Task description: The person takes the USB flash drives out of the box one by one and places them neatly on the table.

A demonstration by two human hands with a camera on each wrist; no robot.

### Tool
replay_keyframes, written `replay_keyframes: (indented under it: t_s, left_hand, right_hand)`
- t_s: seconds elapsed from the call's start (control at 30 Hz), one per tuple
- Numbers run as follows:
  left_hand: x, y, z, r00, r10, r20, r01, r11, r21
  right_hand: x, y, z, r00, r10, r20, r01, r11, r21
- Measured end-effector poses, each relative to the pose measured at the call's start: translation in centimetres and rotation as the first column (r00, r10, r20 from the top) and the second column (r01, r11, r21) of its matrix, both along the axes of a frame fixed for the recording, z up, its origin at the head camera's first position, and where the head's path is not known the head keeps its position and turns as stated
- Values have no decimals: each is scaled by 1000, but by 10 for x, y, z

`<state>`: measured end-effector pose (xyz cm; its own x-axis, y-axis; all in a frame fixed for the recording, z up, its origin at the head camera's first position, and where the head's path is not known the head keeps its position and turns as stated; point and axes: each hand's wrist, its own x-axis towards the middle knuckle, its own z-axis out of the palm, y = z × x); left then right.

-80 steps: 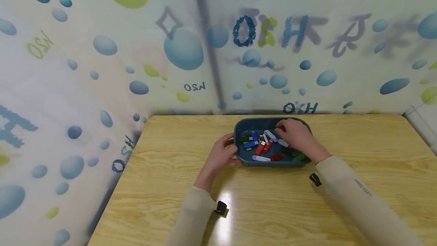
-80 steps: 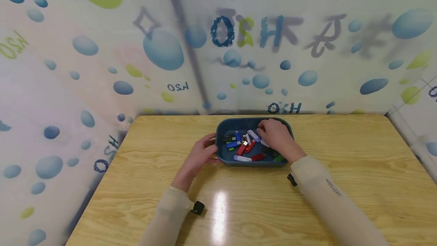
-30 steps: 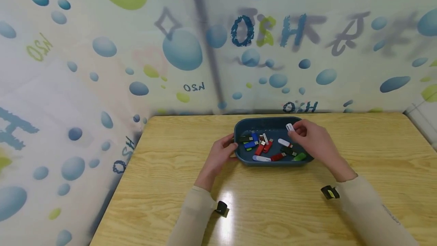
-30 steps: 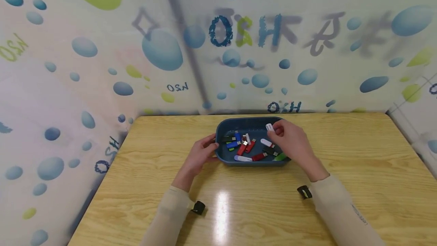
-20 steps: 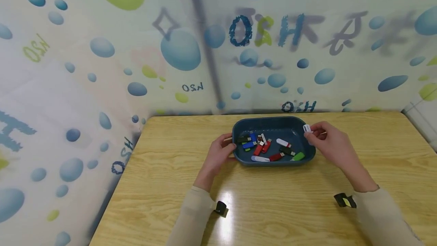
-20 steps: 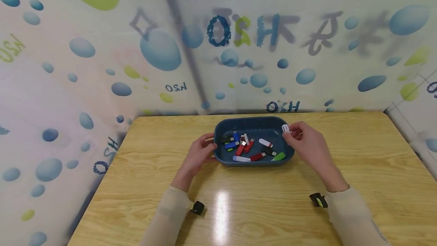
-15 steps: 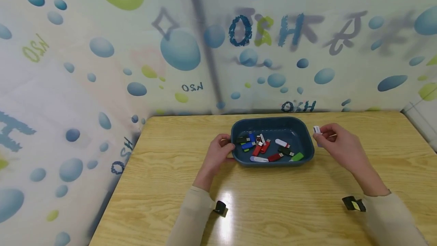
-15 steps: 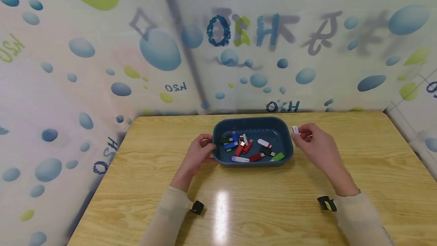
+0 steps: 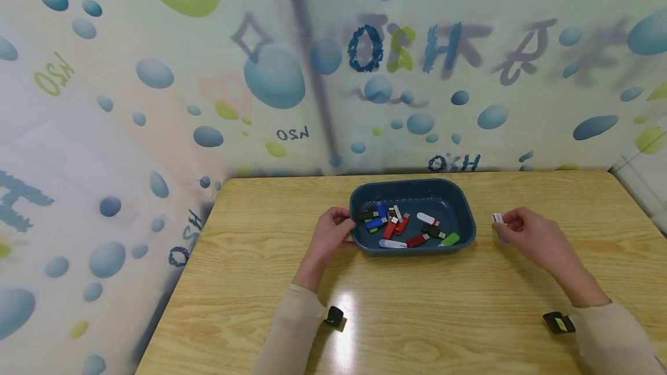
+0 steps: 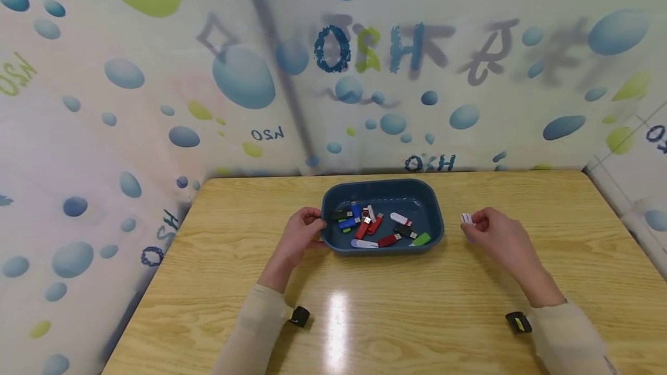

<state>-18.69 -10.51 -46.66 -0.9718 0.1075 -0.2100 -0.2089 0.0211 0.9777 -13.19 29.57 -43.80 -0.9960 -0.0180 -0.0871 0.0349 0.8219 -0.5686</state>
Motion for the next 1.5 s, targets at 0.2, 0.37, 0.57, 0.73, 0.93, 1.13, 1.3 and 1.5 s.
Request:
replay_keyframes:
  t_s: [0.2,0.37,0.57,0.73,0.93,1.13,1.3,1.5]
  left_hand:
    - [0,-1,0,1000,29,-1,-29,1000,-1]
    - [0,-2,1,999,36,-2,-36,999,-17]
    - [-1,-4,1,1000,20,3,-20,1000,-19]
    - [-2,-6,0,1000,-20,6,20,999,-34]
    - [-2,-7,-1,999,-50,8,51,998,-44]
    - [-2,-6,-1,998,-67,1,67,997,-27]
    - [-3,-6,-1,997,-78,-12,78,997,-21]
    - [-3,-6,-1,997,-78,-5,77,997,-16]
  right_hand:
    - [0,2,-7,999,1,47,-3,999,37]
    - [-2,3,-12,997,13,79,-18,998,66]
    - [-5,3,-16,991,23,130,-35,995,89]
    - [-7,-1,-16,985,24,169,-44,993,111]
    - [-8,-7,-16,979,19,203,-44,992,121]
    - [-8,-7,-18,978,10,210,-41,989,141]
    - [-6,-2,-17,979,21,204,-49,990,133]
    - [-1,-2,-8,996,7,88,-20,989,144]
